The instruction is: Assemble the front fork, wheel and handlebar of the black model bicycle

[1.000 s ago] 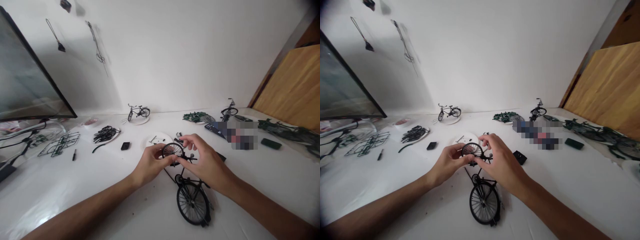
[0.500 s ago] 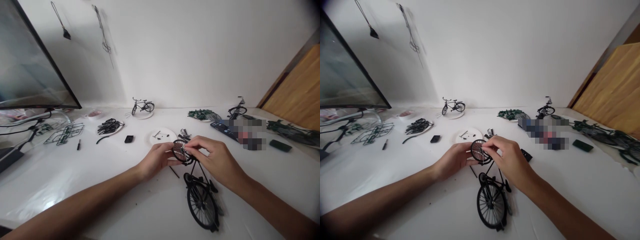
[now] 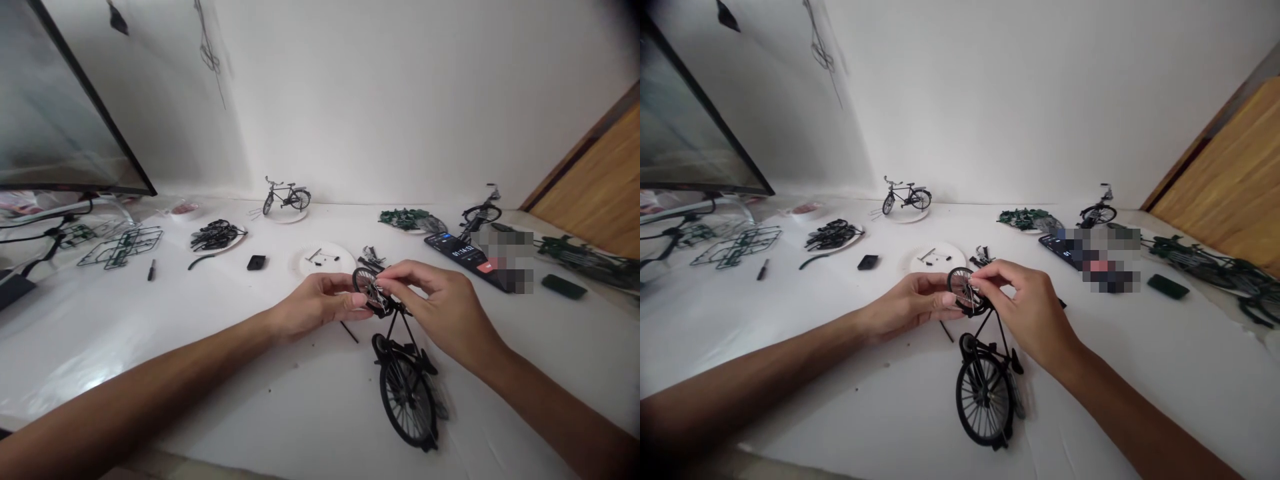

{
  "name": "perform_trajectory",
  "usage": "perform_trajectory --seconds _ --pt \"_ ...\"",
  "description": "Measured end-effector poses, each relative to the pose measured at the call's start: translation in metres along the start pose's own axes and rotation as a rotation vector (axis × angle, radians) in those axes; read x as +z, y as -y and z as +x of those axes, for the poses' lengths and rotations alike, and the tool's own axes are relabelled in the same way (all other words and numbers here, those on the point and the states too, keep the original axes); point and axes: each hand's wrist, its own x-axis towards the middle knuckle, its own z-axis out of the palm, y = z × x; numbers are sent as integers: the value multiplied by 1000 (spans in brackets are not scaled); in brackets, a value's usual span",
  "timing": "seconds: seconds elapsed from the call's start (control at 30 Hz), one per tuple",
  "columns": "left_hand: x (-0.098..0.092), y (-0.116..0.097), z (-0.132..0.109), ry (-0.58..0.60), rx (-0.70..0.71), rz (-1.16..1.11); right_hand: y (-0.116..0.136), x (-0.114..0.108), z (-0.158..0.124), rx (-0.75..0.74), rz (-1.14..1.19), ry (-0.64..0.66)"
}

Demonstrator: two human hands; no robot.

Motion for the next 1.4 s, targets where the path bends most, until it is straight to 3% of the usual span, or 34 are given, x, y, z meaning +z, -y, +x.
perform_trajectory --seconds 0.7,1.4 --pt "-8 5 2 64 0 3 0 -2 -2 -9 -35 14" --pt "-10 5 2 46 -58 -7 3 1 -3 -47 -10 151"
